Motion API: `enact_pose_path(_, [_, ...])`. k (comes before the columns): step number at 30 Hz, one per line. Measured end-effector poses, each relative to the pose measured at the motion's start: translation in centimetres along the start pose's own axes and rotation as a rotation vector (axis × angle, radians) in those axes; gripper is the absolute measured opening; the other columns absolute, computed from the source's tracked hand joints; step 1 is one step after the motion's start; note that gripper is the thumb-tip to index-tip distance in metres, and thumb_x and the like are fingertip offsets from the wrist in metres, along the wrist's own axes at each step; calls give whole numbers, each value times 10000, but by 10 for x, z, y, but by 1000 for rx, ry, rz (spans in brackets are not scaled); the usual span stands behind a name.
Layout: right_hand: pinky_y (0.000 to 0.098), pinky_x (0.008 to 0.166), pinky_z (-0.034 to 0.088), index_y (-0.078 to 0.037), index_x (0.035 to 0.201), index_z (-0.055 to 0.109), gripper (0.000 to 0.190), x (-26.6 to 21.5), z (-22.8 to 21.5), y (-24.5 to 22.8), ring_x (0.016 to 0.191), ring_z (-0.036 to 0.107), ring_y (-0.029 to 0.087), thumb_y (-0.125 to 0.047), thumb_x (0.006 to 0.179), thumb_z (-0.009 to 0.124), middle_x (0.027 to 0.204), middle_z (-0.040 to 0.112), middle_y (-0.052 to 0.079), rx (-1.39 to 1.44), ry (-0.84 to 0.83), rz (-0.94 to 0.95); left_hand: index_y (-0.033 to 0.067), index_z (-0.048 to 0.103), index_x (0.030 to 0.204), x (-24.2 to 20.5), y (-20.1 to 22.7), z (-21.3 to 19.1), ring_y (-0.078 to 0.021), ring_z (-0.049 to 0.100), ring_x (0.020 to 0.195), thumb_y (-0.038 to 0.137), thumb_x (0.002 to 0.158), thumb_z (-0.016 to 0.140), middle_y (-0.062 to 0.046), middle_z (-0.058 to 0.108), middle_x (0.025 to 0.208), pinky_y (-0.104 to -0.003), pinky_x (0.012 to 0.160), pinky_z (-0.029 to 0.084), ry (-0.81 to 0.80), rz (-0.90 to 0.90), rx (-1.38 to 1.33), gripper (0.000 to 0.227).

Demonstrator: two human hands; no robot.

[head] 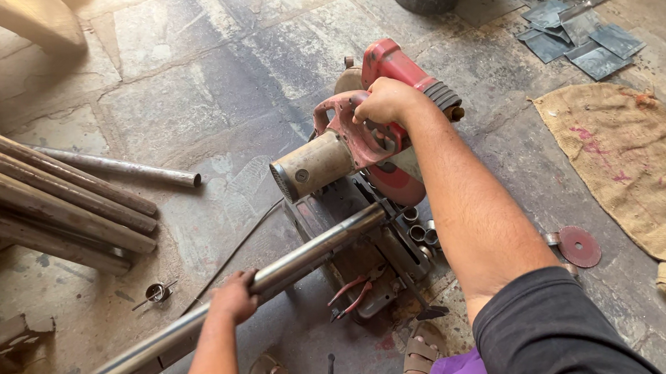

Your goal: The person uses a red angle grinder to cut a long metal pipe clamped in a vise. Sparks fly as the blade cuts through the metal. The person holds the pipe steady with one hand while operating the grinder with the other.

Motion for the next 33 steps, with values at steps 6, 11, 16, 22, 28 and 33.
enact_pose_path(6, [394,693,574,18,997,760,309,-5,0,2,730,739,254,-201,781,794,873,765,160,42,7,9,298,433,1524,-10,54,-4,-204,409,1430,246,896,744,-32,465,1494,-495,1182,289,172,30,129,703])
enact_pose_path(11, [398,662,577,23,979,757,280,-11,1,1,696,736,248,-185,792,766,841,759,142,82,-8,24,271,460,1492,-5,68,-4,-226,409,1428,333,909,724,-37,465,1474,-516,1162,323,183,48,83,643])
enact_pose_path(16, [394,631,573,24,976,752,269,-10,3,1,659,725,240,-179,800,759,828,757,146,94,-30,16,234,426,1486,4,38,-4,-279,442,1399,402,899,727,-84,466,1493,-521,1157,342,125,74,34,681])
enact_pose_path(22, [415,607,569,21,971,748,261,-1,10,11,646,720,253,-169,792,746,821,755,141,179,-31,8,187,447,1473,5,25,13,-291,591,1274,461,955,625,-104,625,1338,-540,1125,399,116,66,54,613])
enact_pose_path(28, [403,610,574,61,922,739,242,-7,17,21,645,731,260,-130,781,693,770,747,174,99,33,-57,182,483,1423,-12,31,7,-323,600,1217,483,959,585,-108,632,1289,-546,1021,436,221,104,79,563])
enact_pose_path(33, [401,568,555,47,877,716,206,-20,21,24,591,710,255,-133,787,673,722,722,163,99,69,-92,185,476,1426,-12,33,4,-310,566,1258,503,980,562,-106,610,1311,-548,1060,400,173,62,81,555])
Point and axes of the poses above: each hand's wrist, its own x-axis towards the middle knuckle, its own z-axis out of the palm, y = z × x, the point moved 9 cm from there along x, towards the middle knuckle
